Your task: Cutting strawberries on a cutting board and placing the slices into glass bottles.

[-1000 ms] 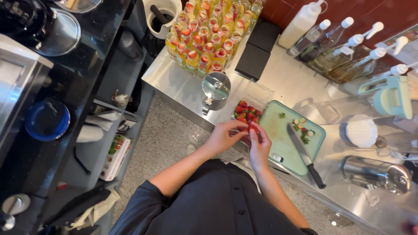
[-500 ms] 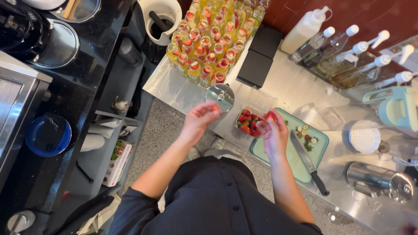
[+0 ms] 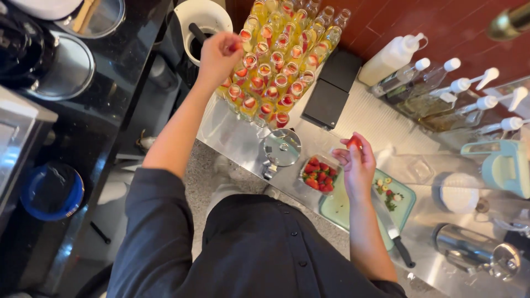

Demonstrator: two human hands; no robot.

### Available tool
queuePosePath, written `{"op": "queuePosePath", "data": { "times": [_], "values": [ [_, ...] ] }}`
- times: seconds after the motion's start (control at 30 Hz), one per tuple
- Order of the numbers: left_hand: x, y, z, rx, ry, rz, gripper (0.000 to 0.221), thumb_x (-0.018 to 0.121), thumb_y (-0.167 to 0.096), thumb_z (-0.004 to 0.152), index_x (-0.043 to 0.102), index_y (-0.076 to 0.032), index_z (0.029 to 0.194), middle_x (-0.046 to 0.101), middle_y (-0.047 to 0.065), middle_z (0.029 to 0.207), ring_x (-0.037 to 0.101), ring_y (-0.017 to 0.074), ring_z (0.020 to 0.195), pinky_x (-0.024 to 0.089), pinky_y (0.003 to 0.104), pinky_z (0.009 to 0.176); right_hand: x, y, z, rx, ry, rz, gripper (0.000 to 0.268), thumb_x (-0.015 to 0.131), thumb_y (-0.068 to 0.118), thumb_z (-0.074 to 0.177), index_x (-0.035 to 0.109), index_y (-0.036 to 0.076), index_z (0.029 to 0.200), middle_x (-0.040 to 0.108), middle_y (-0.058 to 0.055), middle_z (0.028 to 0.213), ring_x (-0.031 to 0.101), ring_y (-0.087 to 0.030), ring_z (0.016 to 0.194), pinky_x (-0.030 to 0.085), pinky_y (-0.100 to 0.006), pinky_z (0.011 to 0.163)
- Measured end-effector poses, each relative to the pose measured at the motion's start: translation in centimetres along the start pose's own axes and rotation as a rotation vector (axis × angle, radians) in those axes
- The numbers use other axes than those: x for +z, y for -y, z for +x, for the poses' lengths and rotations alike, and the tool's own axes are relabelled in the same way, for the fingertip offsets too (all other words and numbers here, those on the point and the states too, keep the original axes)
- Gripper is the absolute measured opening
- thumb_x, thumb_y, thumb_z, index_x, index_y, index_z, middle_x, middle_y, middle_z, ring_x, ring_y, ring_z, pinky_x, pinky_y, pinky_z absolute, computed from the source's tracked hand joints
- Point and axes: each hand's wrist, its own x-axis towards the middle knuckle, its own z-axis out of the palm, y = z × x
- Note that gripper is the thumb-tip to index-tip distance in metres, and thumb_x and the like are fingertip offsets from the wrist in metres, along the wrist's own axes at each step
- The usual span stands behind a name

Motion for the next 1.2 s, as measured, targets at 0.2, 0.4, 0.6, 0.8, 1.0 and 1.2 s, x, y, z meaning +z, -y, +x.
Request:
{"op": "queuePosePath", "data": {
  "times": [0.2,0.4,0.6,0.8,1.0,1.2],
  "values": [
    [-0.6,6.1,8.4,0.0,0.12,-0.088,0.021,0.072,0.012,0.086,0.06,-0.002,0.096,0.072,0.006,0.087,0.063,0.0079,0.071,0.055,0.02,0.065,4.5,-1.6,-0.4,-0.056,-0.162,0.008,0.038,0.056,0.013,0.104,0.05,0.006,0.141,0.062,-0.014,0.121,0.068,-0.022,0.092,0.058,-0.032,0.085],
    [-0.4,9.8,12.9,0.025,0.211,-0.032,0.023,0.082,0.007,0.082,0.064,-0.005,0.089,0.076,0.004,0.084,0.067,0.0063,0.07,0.054,0.018,0.061,9.5,-4.0,-0.6,-0.076,-0.271,-0.034,0.035,0.053,0.008,0.105,0.051,0.003,0.139,0.064,-0.016,0.119,0.069,-0.022,0.092,0.06,-0.031,0.085],
    [0.5,13.7,14.7,0.037,0.27,0.016,0.018,0.083,0.006,0.078,0.068,-0.005,0.081,0.074,0.001,0.076,0.065,0.007,0.064,0.057,0.02,0.063,13.4,-4.7,-1.6,-0.075,-0.424,-0.059,0.036,0.052,0.005,0.104,0.052,0.003,0.14,0.064,-0.015,0.119,0.069,-0.02,0.09,0.059,-0.028,0.084],
    [-0.3,14.3,15.4,0.091,0.393,0.129,0.013,0.082,-0.001,0.082,0.069,-0.004,0.082,0.07,-0.002,0.072,0.057,0.007,0.059,0.049,0.021,0.058,13.7,-5.8,-2.1,-0.1,-0.486,-0.037,0.033,0.053,0.005,0.105,0.052,0.003,0.138,0.064,-0.016,0.116,0.069,-0.021,0.089,0.06,-0.03,0.084],
    [0.4,14.6,16.4,0.249,0.321,0.239,0.019,0.089,-0.007,0.08,0.07,-0.006,0.081,0.069,0.001,0.067,0.055,0.0101,0.054,0.045,0.024,0.052,14.1,-6.1,-1.5,-0.098,-0.477,-0.052,0.033,0.054,0.005,0.104,0.053,0.002,0.137,0.064,-0.016,0.114,0.07,-0.023,0.088,0.061,-0.03,0.082],
    [0.1,15.0,15.6,0.244,0.309,0.482,0.015,0.086,-0.019,0.081,0.071,-0.014,0.078,0.057,-0.001,0.068,0.05,0.0177,0.062,0.046,0.032,0.06,13.9,-5.4,-0.8,-0.105,-0.47,-0.051,0.032,0.053,0.006,0.104,0.053,0.002,0.136,0.063,-0.017,0.115,0.069,-0.023,0.087,0.06,-0.031,0.08]
  ]
}}
